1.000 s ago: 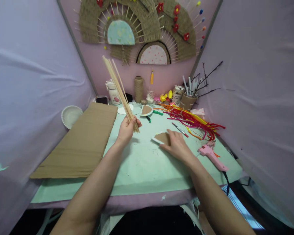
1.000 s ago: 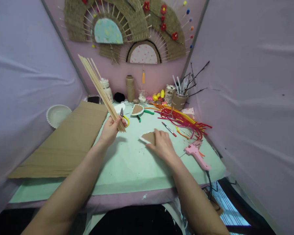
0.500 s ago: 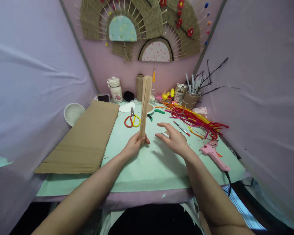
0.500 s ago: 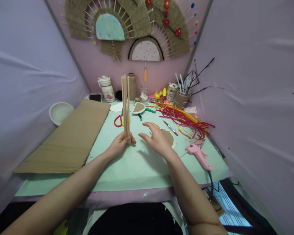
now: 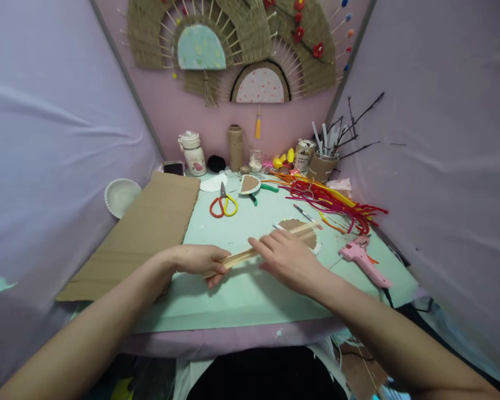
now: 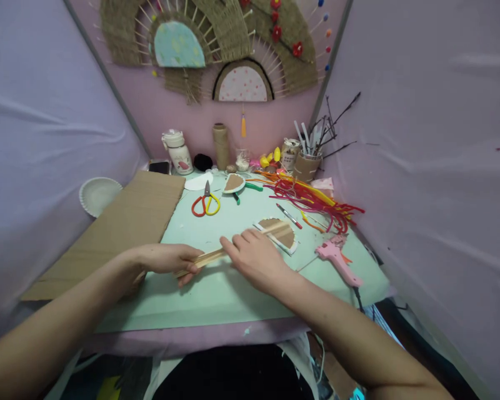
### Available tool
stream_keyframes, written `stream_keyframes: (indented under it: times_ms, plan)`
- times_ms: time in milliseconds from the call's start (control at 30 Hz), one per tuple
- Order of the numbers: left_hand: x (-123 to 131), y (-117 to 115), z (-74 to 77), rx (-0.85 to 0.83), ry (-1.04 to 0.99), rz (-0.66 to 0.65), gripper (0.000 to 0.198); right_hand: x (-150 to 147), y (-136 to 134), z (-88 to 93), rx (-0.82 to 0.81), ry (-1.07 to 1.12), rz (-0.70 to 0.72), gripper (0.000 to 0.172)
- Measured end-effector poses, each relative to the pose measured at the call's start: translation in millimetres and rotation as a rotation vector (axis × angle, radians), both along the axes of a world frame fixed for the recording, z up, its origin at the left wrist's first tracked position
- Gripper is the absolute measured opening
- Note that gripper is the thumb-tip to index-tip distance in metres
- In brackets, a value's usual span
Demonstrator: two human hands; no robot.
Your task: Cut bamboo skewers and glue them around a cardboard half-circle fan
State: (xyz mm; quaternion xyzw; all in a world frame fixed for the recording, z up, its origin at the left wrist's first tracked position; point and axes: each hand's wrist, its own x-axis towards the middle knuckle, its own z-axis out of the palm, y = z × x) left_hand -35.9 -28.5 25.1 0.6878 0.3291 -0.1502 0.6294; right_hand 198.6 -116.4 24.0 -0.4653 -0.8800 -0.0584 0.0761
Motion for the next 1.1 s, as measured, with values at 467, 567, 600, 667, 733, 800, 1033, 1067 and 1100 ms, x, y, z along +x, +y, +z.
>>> stream_keyframes:
  times_ms: [467, 567, 600, 667, 733, 800, 1033, 1067, 1100]
  plan:
    - [6, -33, -7.7, 1.170, 0.143, 0.055, 0.028, -23, 3, -50.2, -0.154, -0.088, -0.082, 0.019]
    - [16, -50, -45.6, 1.291, 0.026, 0.039, 0.043, -24, 3, -51.5, -0.146, -0.096, -0.097, 0.021]
    - [18, -53, -57.2, 1.309, 0.033, 0.031, 0.045, -23, 4, -50.9, -0.145, -0.092, -0.101, 0.021]
    - [21, -56, -73.9, 1.349, 0.069, 0.042, 0.046, -21, 5, -48.1, -0.146, -0.058, -0.092, 0.020]
    - [21, -56, -81.1, 1.368, 0.102, 0.039, 0.045, -12, 7, -44.4, -0.144, 0.023, -0.066, 0.020]
    - [21, -56, -81.2, 1.372, 0.116, 0.033, 0.044, 5, 13, -41.3, -0.119, 0.120, -0.098, 0.026]
    - [25, -56, -72.6, 1.321, 0.163, 0.044, 0.043, 75, 43, -47.3, -0.222, 0.089, -0.463, 0.040]
    - [26, -56, -71.9, 1.308, 0.175, 0.040, 0.043, 78, 47, -49.0, -0.254, 0.079, -0.465, 0.041]
    - [27, -56, -71.3, 1.297, 0.187, 0.037, 0.043, 80, 52, -50.3, -0.274, 0.074, -0.466, 0.043]
